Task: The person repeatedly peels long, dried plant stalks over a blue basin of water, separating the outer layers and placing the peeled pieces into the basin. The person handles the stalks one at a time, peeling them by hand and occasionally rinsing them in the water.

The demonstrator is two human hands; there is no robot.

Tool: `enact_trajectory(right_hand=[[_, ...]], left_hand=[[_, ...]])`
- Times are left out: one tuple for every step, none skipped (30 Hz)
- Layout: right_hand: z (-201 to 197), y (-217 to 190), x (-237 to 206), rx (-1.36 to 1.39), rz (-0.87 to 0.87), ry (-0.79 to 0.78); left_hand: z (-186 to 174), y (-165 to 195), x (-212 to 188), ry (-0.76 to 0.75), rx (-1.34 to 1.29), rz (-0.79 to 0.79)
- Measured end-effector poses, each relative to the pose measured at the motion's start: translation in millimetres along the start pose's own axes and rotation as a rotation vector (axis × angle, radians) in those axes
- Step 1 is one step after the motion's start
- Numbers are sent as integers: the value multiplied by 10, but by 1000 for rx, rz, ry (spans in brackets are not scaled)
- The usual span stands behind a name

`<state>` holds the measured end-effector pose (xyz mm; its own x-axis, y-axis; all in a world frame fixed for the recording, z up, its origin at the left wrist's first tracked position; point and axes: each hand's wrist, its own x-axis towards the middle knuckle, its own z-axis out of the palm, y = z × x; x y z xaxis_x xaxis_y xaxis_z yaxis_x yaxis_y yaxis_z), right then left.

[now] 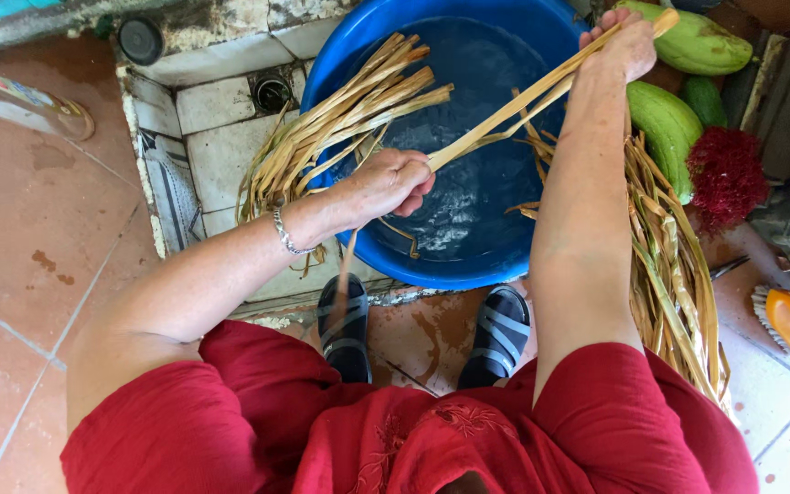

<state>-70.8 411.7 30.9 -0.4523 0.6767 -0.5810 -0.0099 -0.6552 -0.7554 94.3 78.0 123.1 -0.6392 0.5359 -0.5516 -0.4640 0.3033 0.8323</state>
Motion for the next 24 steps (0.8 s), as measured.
enact_trajectory(right_hand=[[-25,-22,54,-19,-24,55],[-55,-48,106,-37,-45,109],[-83,-61,145,-56,-66,164],[-119,-81,180,-48,-75,166],[-167,-121,222,-40,-87,168],[-203,-146,254,-33,-100,172],[-234,-163,273,-67,-109,201],[-269,-178,297,-100,-117,226],[-290,-183,326,-130,-121,248],[-324,-193,346,-125,-138,236],[-380,-206,362,-120,-157,227],[-427,-225,381,-111,-178,218],[-470,-244,403,-105,-178,212],[-516,-264,425,-102,-178,208],[-556,-279,447,-103,-178,205],[-583,-293,472,-111,-175,218],[-599,-299,492,-118,-174,228],[-600,-295,508,-123,-174,239],[-589,-279,517,-102,-173,175],[-570,-257,501,-81,-171,112],[-533,-195,488,-55,-162,44],[-487,-128,463,-75,-192,-1],[-451,-54,435,-98,-224,-45],[-420,15,388,-120,-258,-85]], left_hand=[[-10,-26,-54,-9,11,-9],[-28,-52,-119,-17,23,-20],[-46,-76,-181,-26,34,-32],[-67,-103,-246,-31,74,-24],[-93,-128,-312,-37,113,-14],[-115,-152,-365,-47,149,-4],[-139,-175,-417,-47,151,-4],[-160,-198,-461,-45,153,-4],[-183,-222,-502,-37,159,-5],[-206,-247,-544,-33,170,-10],[-227,-277,-586,-32,182,-15],[-254,-309,-634,-33,195,-17],[-284,-346,-679,-36,205,-22],[-316,-392,-731,-41,213,-29],[-353,-444,-780,-46,218,-38],[-392,-502,-818,-53,211,-31],[-439,-570,-857,-58,205,-21],[-484,-640,-867,-64,201,-10],[-532,-714,-860,-31,295,-12],[-577,-791,-838,2,390,-16],[-626,-868,-795,41,490,-21],[-673,-941,-738,66,596,-53],[-718,-1012,-663,87,698,-84],[-758,-1077,-578,105,800,-112]])
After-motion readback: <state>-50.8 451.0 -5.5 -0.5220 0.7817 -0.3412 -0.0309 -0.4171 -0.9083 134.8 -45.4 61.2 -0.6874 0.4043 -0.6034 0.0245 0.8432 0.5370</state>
